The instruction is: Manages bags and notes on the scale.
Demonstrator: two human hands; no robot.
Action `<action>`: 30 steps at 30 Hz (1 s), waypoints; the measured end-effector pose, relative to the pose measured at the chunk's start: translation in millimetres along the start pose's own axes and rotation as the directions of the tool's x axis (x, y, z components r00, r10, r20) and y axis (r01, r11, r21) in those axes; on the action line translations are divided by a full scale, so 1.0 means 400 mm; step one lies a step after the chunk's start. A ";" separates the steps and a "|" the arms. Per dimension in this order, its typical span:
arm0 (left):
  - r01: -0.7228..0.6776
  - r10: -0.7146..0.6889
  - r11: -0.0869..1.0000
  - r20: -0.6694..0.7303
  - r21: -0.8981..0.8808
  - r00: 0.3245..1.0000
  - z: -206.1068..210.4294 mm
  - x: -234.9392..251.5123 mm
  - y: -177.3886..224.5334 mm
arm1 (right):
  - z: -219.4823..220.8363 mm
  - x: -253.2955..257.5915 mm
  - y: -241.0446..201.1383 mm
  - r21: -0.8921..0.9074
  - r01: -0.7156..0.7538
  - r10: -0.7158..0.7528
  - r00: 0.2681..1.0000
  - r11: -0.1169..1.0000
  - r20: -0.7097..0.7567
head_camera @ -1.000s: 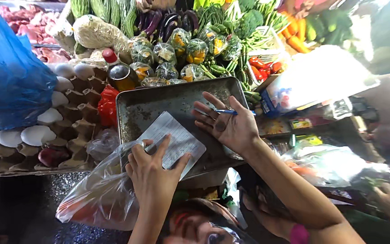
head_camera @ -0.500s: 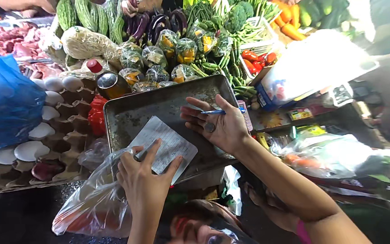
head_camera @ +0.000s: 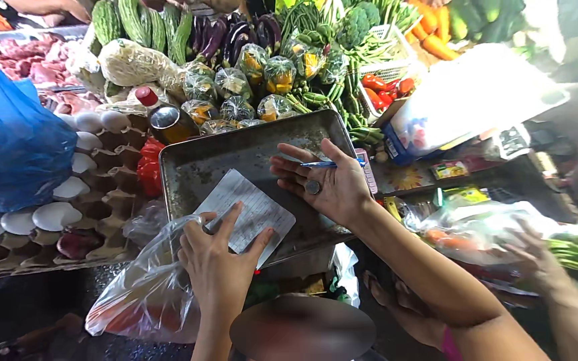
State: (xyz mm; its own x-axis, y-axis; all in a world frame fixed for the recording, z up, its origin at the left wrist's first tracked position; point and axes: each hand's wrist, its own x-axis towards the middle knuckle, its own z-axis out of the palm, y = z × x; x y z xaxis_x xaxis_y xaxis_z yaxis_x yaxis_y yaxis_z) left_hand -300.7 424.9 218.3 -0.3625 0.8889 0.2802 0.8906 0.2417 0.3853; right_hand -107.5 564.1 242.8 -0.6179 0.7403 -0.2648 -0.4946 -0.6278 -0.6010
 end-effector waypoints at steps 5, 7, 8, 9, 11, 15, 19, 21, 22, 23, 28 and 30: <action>-0.007 0.012 0.968 0.020 -0.253 1.000 -0.166 0.015 -0.042 | 0.013 0.004 -0.007 -0.087 0.050 -0.057 0.995 0.995 -0.085; 0.012 0.035 0.962 0.167 -0.271 0.985 -0.277 0.025 -0.104 | 0.027 -0.001 -0.016 -0.259 0.068 -0.106 0.985 0.963 -0.133; 0.023 0.058 0.959 0.273 -0.284 0.960 -0.320 0.031 -0.141 | 0.038 -0.007 -0.020 -0.391 0.067 -0.120 0.987 0.918 -0.111; 0.029 0.088 0.953 0.365 -0.303 0.927 -0.352 0.037 -0.173 | 0.052 -0.016 -0.025 -0.551 0.066 -0.120 0.991 0.832 -0.064; 0.000 0.155 0.953 0.486 -0.303 0.860 -0.393 0.055 -0.213 | 0.080 -0.026 -0.024 -0.863 0.097 -0.148 0.989 0.495 0.027; -0.209 0.234 0.972 0.502 -0.107 0.832 -0.425 0.070 -0.214 | 0.148 -0.013 0.018 -0.982 -0.005 -0.240 0.970 -0.189 0.041; -0.270 0.270 0.962 0.292 -0.042 0.917 -0.397 0.050 -0.208 | 0.170 -0.008 0.070 -0.949 -0.120 -0.215 0.975 -0.293 -0.057; -0.241 0.261 0.964 0.209 -0.115 0.942 -0.381 0.035 -0.220 | 0.169 0.001 0.083 -0.953 -0.140 -0.214 0.973 -0.269 -0.082; -0.201 0.235 0.964 0.201 -0.174 0.951 -0.378 0.024 -0.226 | 0.162 0.009 0.085 -0.959 -0.145 -0.214 0.972 -0.243 -0.093; -0.133 0.193 0.955 0.214 -0.265 0.958 -0.376 0.016 -0.234 | 0.155 0.017 0.083 -0.963 -0.155 -0.211 0.971 -0.219 -0.108; 0.393 -0.039 0.511 0.437 -0.764 0.899 -0.440 -0.005 -0.283 | 0.153 0.034 0.083 -0.970 -0.199 -0.251 0.955 -0.138 -0.160; 0.345 0.011 0.523 0.410 -0.780 0.912 -0.453 -0.006 -0.294 | 0.161 0.046 0.079 -0.969 -0.206 -0.203 0.963 -0.133 -0.177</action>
State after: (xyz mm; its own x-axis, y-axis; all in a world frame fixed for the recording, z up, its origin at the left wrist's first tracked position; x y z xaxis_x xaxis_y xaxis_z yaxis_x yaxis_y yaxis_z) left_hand -454.3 323.9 331.7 -0.2085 0.9728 -0.1011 0.1268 0.1293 0.9835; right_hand -173.8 542.7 267.5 -0.3867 0.8830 -0.2661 0.7856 0.1643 -0.5965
